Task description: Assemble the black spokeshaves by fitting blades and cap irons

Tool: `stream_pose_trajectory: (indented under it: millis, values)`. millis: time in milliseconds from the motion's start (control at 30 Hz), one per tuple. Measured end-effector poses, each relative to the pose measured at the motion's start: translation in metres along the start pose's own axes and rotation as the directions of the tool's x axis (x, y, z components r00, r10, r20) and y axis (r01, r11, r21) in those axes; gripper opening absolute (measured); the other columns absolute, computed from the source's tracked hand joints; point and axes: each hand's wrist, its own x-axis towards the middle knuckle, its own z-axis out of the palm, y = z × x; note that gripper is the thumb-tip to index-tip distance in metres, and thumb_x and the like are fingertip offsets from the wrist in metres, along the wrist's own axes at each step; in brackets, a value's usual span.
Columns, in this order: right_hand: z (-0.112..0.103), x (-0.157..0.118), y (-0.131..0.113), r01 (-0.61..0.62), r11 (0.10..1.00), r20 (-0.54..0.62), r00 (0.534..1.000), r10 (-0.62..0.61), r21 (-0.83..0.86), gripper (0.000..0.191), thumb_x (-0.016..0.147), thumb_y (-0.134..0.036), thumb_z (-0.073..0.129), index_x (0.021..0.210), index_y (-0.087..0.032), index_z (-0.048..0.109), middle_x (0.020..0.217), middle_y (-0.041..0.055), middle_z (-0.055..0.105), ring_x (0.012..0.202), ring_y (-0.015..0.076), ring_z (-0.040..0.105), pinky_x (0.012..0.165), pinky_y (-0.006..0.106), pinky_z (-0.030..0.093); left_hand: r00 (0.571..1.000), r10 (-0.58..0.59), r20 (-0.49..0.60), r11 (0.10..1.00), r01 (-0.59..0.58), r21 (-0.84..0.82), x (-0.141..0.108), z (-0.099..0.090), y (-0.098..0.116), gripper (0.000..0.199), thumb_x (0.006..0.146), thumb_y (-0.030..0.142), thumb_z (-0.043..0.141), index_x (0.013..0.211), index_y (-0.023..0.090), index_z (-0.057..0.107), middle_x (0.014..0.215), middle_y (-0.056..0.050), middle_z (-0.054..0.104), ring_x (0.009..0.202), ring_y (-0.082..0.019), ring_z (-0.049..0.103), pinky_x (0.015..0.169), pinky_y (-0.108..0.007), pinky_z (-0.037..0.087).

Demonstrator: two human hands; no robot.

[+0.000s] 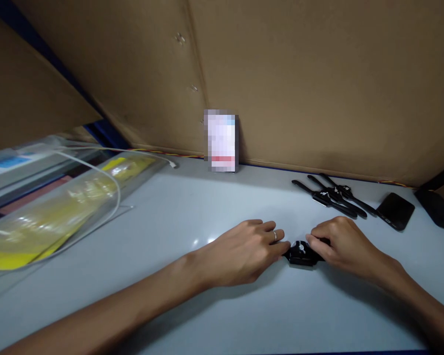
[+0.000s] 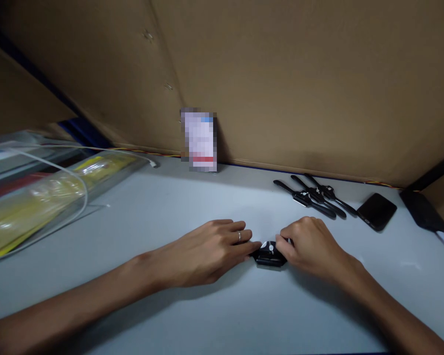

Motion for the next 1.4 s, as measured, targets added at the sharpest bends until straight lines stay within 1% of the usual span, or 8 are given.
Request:
stream_pose_trajectory:
  millis: [267, 500, 600, 667, 800, 1067, 1267, 1400]
  values:
    - [0.003, -0.005, -0.010, 0.061, 0.994, 0.034, 0.998, -0.058, -0.089, 0.036, 0.086, -0.015, 0.052, 0.053, -0.018, 0.037, 0.051, -0.0034, 0.037, 0.051, 0.0099, 0.022, 0.055, 0.033, 0.017, 1.000, -0.003, 0.000, 1.000, 0.003, -0.023, 0.000, -0.001, 0.001, 0.014, 0.089, 0.006, 0.054, 0.095, 0.018, 0.059, 0.078, -0.002, 0.061, 0.069, -0.019, 0.053, 0.057, -0.033, 0.035]
    - [0.003, -0.006, -0.010, 0.068, 0.996, 0.026, 0.997, -0.066, -0.063, 0.038, 0.087, -0.016, 0.053, 0.051, -0.019, 0.042, 0.050, -0.0023, 0.039, 0.049, 0.0107, 0.023, 0.054, 0.033, 0.018, 0.999, -0.008, 0.035, 1.000, 0.009, -0.018, 0.000, 0.000, 0.000, 0.016, 0.087, 0.007, 0.056, 0.097, 0.018, 0.061, 0.080, -0.002, 0.062, 0.069, -0.020, 0.053, 0.057, -0.035, 0.036]
    - [0.001, -0.005, -0.008, 0.060, 0.998, -0.059, 0.996, -0.060, 0.003, 0.042, 0.096, -0.025, 0.048, 0.055, -0.020, 0.052, 0.052, -0.0020, 0.044, 0.051, 0.0114, 0.028, 0.055, 0.032, 0.021, 0.999, -0.005, 0.032, 1.000, 0.005, -0.003, -0.001, 0.001, 0.000, 0.014, 0.089, 0.009, 0.057, 0.099, 0.018, 0.061, 0.080, -0.002, 0.062, 0.070, -0.020, 0.053, 0.058, -0.035, 0.036]
    - [0.000, -0.005, -0.007, 0.099, 0.991, -0.070, 0.993, -0.093, 0.090, 0.042, 0.101, -0.029, 0.044, 0.065, -0.020, 0.064, 0.056, -0.0015, 0.050, 0.053, 0.0118, 0.034, 0.056, 0.031, 0.024, 1.000, -0.004, 0.021, 1.000, 0.004, -0.001, -0.001, 0.002, 0.000, 0.013, 0.090, 0.009, 0.056, 0.099, 0.017, 0.061, 0.080, -0.002, 0.062, 0.070, -0.020, 0.053, 0.058, -0.035, 0.036]
    - [-0.002, -0.004, -0.008, 0.151, 0.973, 0.011, 0.988, -0.155, 0.172, 0.041, 0.104, -0.033, 0.043, 0.080, -0.020, 0.074, 0.061, -0.0007, 0.059, 0.054, 0.0119, 0.041, 0.057, 0.030, 0.027, 1.000, -0.001, 0.031, 1.000, 0.001, -0.010, 0.000, 0.001, 0.000, 0.015, 0.088, 0.006, 0.055, 0.097, 0.017, 0.061, 0.080, -0.002, 0.062, 0.069, -0.019, 0.053, 0.058, -0.035, 0.037]
    - [-0.001, -0.004, -0.008, 0.125, 0.989, 0.032, 0.991, -0.127, 0.079, 0.038, 0.103, -0.030, 0.044, 0.078, -0.020, 0.071, 0.059, -0.0020, 0.054, 0.053, 0.0113, 0.039, 0.057, 0.029, 0.027, 1.000, -0.011, 0.025, 1.000, 0.012, -0.020, 0.000, 0.001, 0.001, 0.010, 0.093, 0.010, 0.055, 0.095, 0.017, 0.062, 0.078, -0.002, 0.062, 0.068, -0.019, 0.052, 0.057, -0.035, 0.038]
    - [-0.011, -0.002, 0.001, 0.153, 0.981, 0.151, 0.974, -0.170, 0.120, 0.019, 0.098, -0.025, 0.057, 0.105, -0.024, 0.074, 0.061, -0.0051, 0.056, 0.054, 0.0107, 0.042, 0.058, 0.025, 0.030, 0.999, -0.016, 0.051, 0.999, 0.018, -0.037, 0.000, 0.001, 0.001, 0.010, 0.097, 0.014, 0.054, 0.099, 0.017, 0.063, 0.080, -0.002, 0.062, 0.071, -0.020, 0.055, 0.058, -0.035, 0.039]
    - [-0.007, 0.000, 0.012, 0.165, 0.976, 0.131, 0.974, -0.183, 0.140, 0.013, 0.094, -0.029, 0.066, 0.103, -0.026, 0.074, 0.060, -0.0066, 0.055, 0.055, 0.0103, 0.045, 0.060, 0.023, 0.033, 0.999, -0.018, 0.042, 0.998, 0.020, -0.051, 0.001, 0.001, 0.001, 0.011, 0.098, 0.014, 0.053, 0.098, 0.017, 0.063, 0.080, -0.002, 0.063, 0.070, -0.020, 0.055, 0.058, -0.034, 0.038]
